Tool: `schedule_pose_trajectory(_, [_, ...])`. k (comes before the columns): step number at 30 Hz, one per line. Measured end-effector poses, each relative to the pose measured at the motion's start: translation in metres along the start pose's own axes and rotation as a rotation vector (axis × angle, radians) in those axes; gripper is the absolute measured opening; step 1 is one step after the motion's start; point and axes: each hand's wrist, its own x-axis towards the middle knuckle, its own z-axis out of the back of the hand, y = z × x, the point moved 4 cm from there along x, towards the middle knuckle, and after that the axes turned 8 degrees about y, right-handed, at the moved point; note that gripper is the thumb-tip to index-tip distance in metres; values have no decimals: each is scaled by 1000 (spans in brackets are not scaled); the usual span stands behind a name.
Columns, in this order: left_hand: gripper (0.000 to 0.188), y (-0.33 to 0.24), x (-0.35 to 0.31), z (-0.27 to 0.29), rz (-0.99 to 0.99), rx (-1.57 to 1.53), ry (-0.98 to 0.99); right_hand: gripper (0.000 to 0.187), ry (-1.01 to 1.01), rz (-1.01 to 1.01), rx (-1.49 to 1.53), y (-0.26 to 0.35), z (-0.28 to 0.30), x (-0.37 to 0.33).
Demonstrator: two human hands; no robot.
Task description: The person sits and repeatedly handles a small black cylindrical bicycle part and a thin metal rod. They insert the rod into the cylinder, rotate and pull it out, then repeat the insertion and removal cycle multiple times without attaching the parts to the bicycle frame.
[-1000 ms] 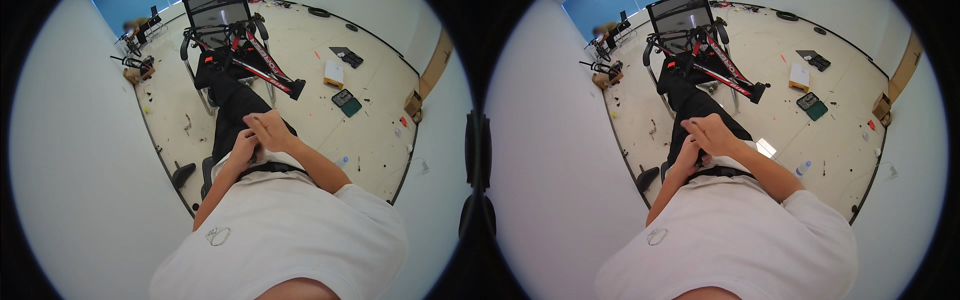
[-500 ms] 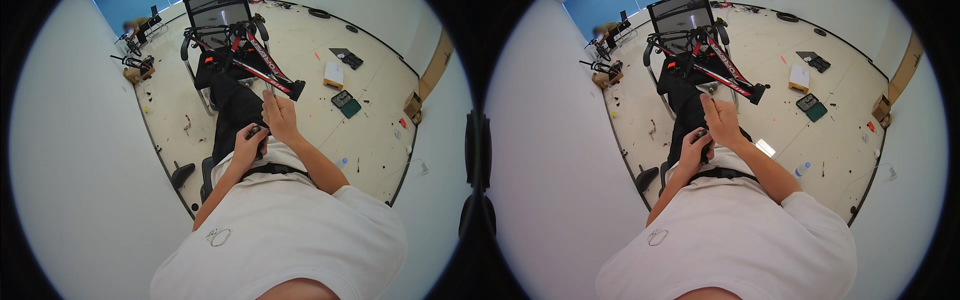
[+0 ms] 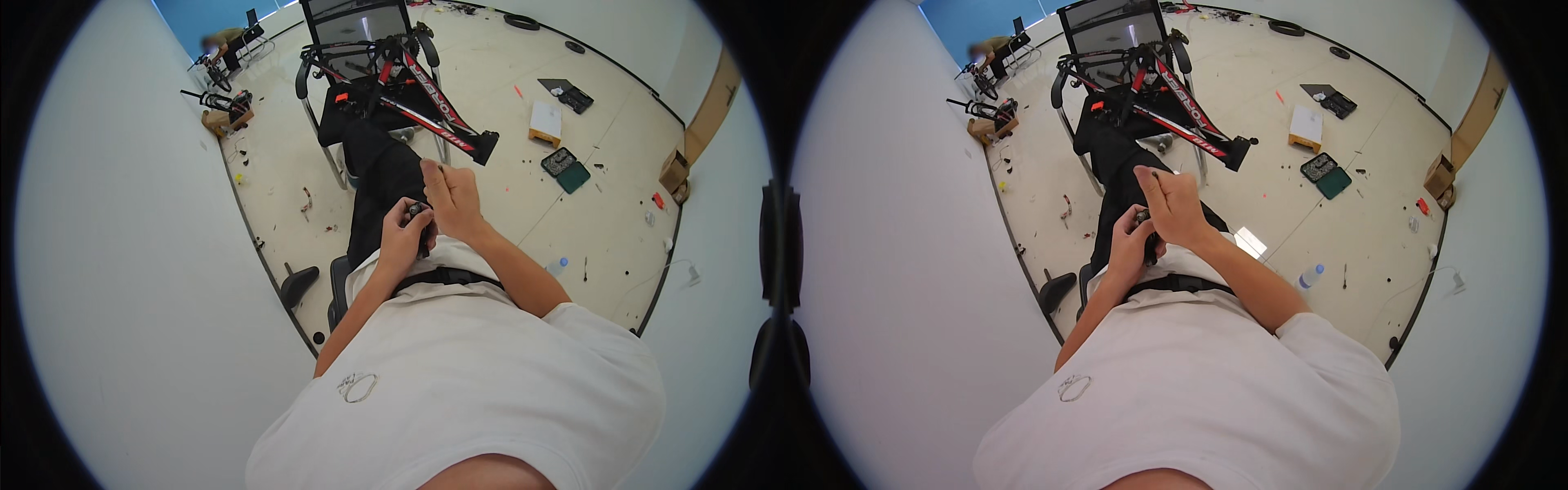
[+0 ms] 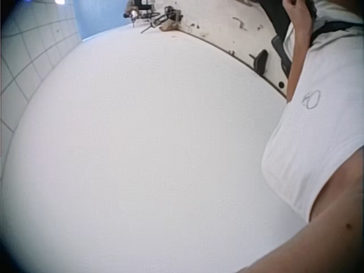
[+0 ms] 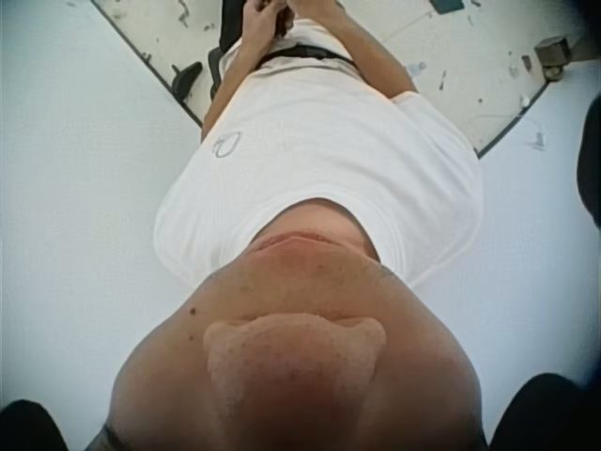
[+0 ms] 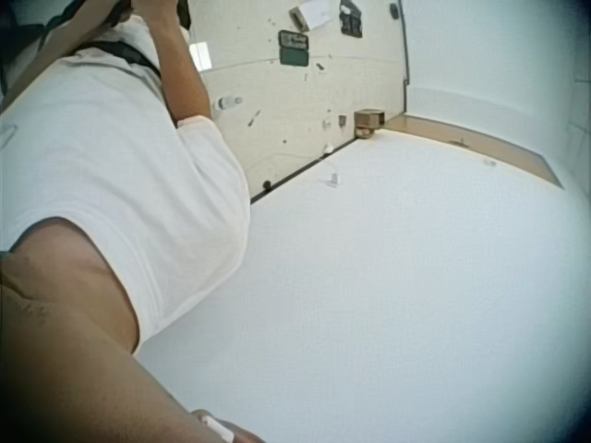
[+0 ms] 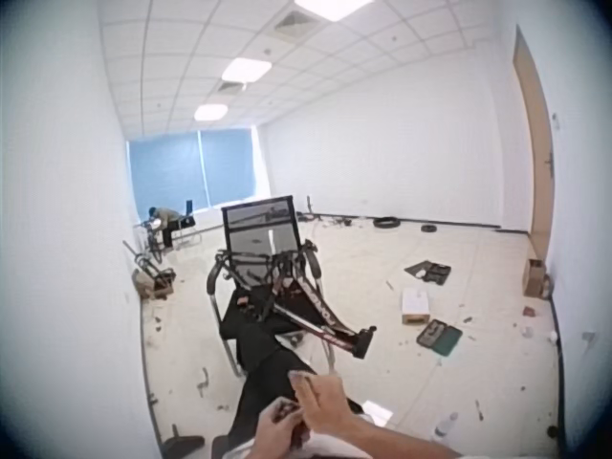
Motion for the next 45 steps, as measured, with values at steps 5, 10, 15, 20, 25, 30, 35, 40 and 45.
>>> schedule_pose_trajectory(5, [7,3,2,6,-45,114,-52,48,-28,-48,-43,-4,-6,-5])
schedule_pose_trajectory(10, [7,0,-2,4,-117,466,-48,52,-66,-468,763,-40,10,7])
schedule_pose_trajectory(15, [8,-1,-2,-2,-66,451,-5,52,-74,-457,646,-27,4,5])
schedule_pose_trajectory(20, [7,-1,-1,4,-54,256,0,45,-103,-263,392,-18,1,0])
schedule_pose_trajectory(25, [15,9,-5,15,42,5,-137,32,162,363,-304,15,-27,-13])
schedule_pose_trajectory(30, [12,4,-1,11,-39,186,-18,27,168,25,-142,12,-11,-4])
schedule_pose_trajectory(35, [11,-8,-3,-3,-114,306,40,52,58,-577,937,-26,10,10])
schedule_pose_trajectory(40, [12,-3,1,8,-27,138,61,50,93,-442,802,-26,2,10])
schedule_pose_trajectory(45, [23,2,1,7,70,-30,105,47,42,-317,505,-22,-6,6])
